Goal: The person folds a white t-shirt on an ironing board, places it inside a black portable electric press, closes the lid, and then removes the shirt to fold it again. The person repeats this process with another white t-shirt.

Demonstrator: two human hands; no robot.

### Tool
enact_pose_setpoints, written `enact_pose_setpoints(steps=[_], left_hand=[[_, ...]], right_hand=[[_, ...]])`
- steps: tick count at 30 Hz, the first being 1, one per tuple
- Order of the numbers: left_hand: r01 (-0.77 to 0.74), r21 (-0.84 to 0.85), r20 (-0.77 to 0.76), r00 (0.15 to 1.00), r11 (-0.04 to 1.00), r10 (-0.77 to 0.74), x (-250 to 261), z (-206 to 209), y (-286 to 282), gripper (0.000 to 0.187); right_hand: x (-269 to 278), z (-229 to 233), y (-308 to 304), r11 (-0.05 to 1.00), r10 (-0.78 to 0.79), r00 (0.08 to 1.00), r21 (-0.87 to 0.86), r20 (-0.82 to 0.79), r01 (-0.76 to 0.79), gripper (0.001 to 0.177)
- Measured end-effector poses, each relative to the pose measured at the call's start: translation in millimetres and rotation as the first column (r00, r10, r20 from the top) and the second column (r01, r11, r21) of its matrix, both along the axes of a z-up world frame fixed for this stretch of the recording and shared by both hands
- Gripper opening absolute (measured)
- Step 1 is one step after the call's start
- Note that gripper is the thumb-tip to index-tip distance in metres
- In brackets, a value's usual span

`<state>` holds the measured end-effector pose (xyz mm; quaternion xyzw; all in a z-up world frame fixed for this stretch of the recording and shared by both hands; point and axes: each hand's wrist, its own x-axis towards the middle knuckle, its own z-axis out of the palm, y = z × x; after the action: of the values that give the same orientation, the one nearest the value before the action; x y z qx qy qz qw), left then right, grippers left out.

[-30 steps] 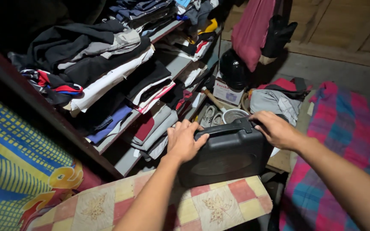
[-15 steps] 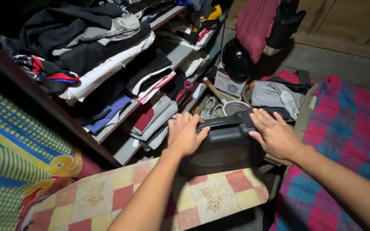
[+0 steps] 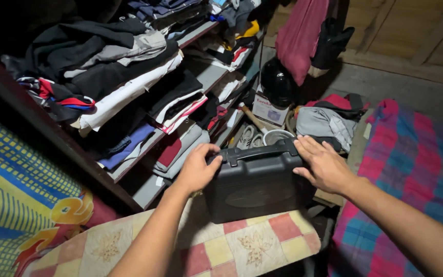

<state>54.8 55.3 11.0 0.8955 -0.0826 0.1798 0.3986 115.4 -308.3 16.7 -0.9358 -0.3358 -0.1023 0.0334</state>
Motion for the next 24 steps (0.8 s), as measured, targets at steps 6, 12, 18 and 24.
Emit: enact_pose_setpoints(steps=[6, 12, 18, 24], left_hand=[[0.015, -0.008, 0.009, 1.000, 1.000, -0.015, 8.3, -4.7, -1.3, 0.019], [-0.071, 0.135, -0.178, 0.979, 0.988, 0.095, 6.2, 21.3, -8.2, 0.020], [-0.127, 0.224, -0.384, 0.900, 0.966, 0.207, -7.3, 55.8, -21.3, 0.020], [-0.118, 0.233, -0.225, 0.959, 0.965, 0.172, -2.8, 20.5, -13.8, 0.022]], right_hand=[[-0.5, 1.2, 0.2, 1.000, -0.001, 1.000, 0.020, -0.021, 0.002, 0.080], [3.3, -3.3, 3.2, 0.999, -0.023, 0.999, 0.038, -0.036, 0.025, 0.079], [4.4, 0.2, 6.7, 0.998, -0.053, 0.997, 0.038, -0.064, 0.055, 0.079], [15.3, 20.3, 32.2, 0.996, 0.014, 0.962, 0.088, -0.271, 0.010, 0.096]])
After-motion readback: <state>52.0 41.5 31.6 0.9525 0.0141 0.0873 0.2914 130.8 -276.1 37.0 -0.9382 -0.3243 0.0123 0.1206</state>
